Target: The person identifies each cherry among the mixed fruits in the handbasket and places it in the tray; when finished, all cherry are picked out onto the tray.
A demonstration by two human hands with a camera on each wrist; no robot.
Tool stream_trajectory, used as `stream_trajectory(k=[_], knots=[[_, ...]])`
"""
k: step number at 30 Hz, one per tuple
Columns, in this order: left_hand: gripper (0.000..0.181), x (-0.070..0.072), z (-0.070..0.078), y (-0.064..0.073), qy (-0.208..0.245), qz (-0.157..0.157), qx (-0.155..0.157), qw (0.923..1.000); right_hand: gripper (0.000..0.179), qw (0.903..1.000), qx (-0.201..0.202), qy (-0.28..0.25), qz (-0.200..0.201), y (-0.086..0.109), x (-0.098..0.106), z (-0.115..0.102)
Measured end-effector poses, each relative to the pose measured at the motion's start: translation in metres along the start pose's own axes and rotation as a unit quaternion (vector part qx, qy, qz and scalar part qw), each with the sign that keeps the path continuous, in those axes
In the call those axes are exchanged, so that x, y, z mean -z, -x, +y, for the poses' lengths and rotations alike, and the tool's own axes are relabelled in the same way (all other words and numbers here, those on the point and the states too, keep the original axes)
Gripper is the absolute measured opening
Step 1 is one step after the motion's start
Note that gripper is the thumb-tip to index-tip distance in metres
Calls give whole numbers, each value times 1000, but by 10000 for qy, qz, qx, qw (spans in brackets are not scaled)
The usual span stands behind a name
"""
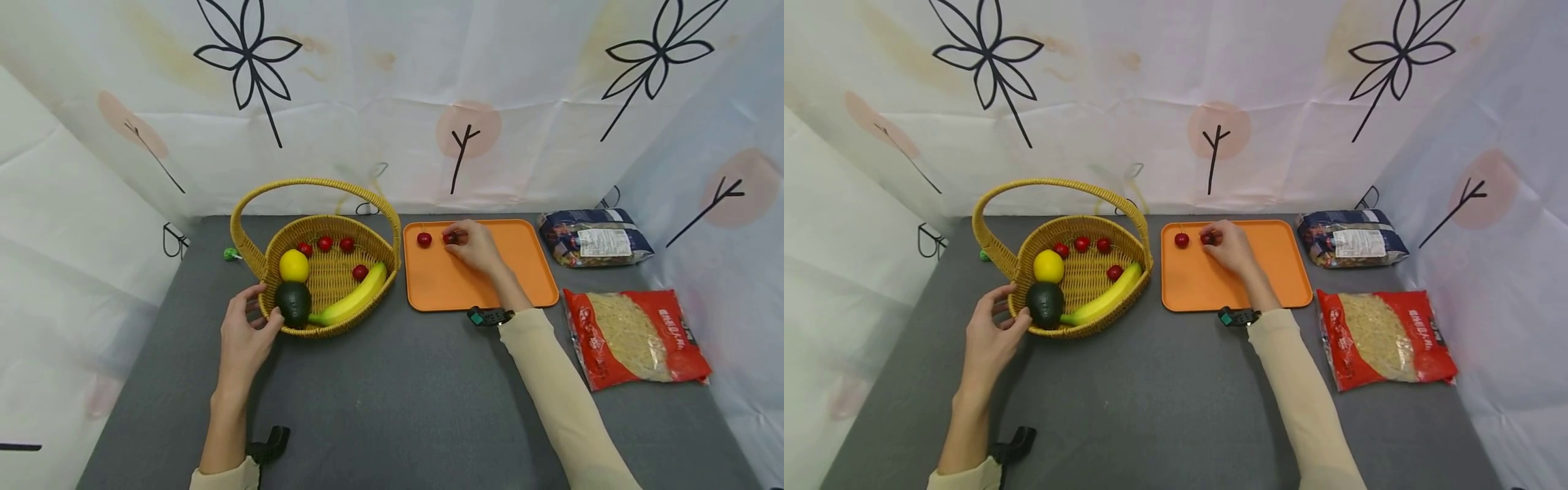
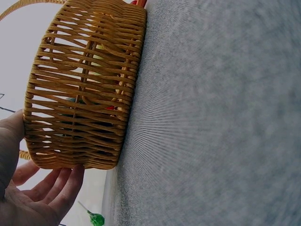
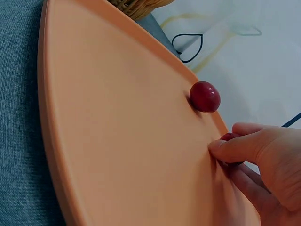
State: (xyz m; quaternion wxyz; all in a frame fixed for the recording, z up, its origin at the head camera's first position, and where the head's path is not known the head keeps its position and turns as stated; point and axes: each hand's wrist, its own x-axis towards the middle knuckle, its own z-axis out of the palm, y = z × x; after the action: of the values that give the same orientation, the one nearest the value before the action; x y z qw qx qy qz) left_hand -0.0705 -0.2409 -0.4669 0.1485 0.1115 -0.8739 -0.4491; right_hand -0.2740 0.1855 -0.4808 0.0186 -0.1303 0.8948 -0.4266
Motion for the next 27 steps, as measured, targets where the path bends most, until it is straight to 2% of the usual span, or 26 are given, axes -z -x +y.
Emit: stream_trajectory(k=[10,20,24,27], knots=[[53,1,0,0,14,-21,51,10000,37,9996,-44,-218,-185,1,3,0],[53,1,0,0,-14,-49,71,10000,39,9996,-80,-154,-215,-1,4,-2],[53,1,1,0,-10,-49,76,10000,40,9995,-34,-311,-94,4,8,-9],[53,1,1,1,-8,-42,76,10000,40,9981,153,-583,119,11,12,-20]])
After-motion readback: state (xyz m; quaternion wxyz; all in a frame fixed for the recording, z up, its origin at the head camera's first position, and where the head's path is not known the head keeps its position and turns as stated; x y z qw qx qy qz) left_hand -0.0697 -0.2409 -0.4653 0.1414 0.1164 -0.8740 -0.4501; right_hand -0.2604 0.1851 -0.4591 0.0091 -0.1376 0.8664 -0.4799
